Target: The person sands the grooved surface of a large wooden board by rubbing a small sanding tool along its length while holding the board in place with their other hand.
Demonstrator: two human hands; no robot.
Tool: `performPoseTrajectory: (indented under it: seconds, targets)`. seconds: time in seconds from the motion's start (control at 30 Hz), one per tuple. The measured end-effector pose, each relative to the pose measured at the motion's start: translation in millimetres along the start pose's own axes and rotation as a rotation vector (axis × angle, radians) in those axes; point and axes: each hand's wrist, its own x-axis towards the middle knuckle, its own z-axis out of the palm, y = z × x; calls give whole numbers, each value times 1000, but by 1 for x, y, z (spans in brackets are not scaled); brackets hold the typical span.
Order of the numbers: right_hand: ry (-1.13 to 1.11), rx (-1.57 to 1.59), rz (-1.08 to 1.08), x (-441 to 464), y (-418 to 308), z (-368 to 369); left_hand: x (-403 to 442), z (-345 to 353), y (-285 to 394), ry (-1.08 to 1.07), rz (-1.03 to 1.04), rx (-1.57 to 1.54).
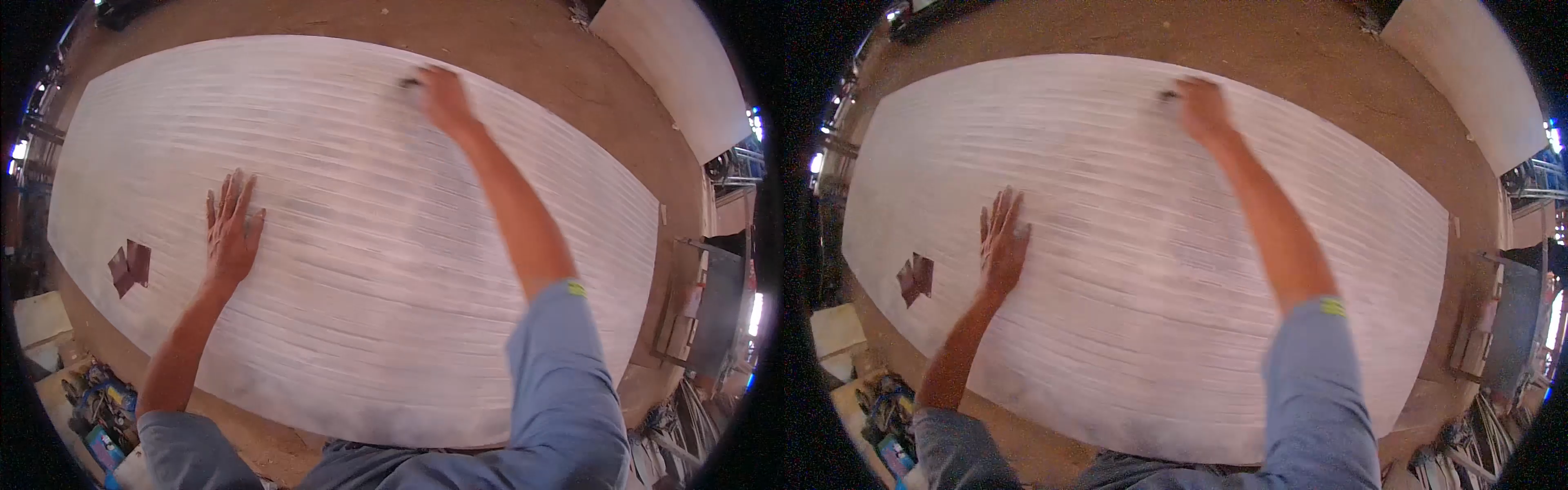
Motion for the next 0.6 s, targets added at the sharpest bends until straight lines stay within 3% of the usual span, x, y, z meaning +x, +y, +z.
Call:
performPoseTrajectory:
  seconds: [0.03,0.07,0.13,0.17,0.27,0.33,0.37,0.43,0.53,0.57,0.6]
  targets:
    - [-164,-32,151,-35,27,-38,1,0,-1,-13,-1,21]
    - [-38,-126,92,-80,52,-73,1,1,-1,-18,1,10]
    - [-11,-302,180,-161,143,-118,1,4,-2,-40,-19,13]
    - [-69,-292,286,-175,139,-152,3,3,-2,-47,-20,8]
    - [-184,-318,270,-159,130,-145,6,0,2,-83,-38,35]
    - [-116,-176,190,-90,56,-96,7,-3,3,-92,-25,6]
    - [160,-138,18,-63,32,-48,9,-4,2,-90,-22,20]
    - [73,30,46,16,-36,14,8,-4,2,-97,-14,20]
    - [-242,-61,29,112,-112,63,10,-10,4,-123,-14,-16]
    - [-62,-8,9,119,-124,70,11,-10,5,-110,3,-10]
    - [-46,-18,19,119,-116,61,10,-9,3,-108,4,-12]
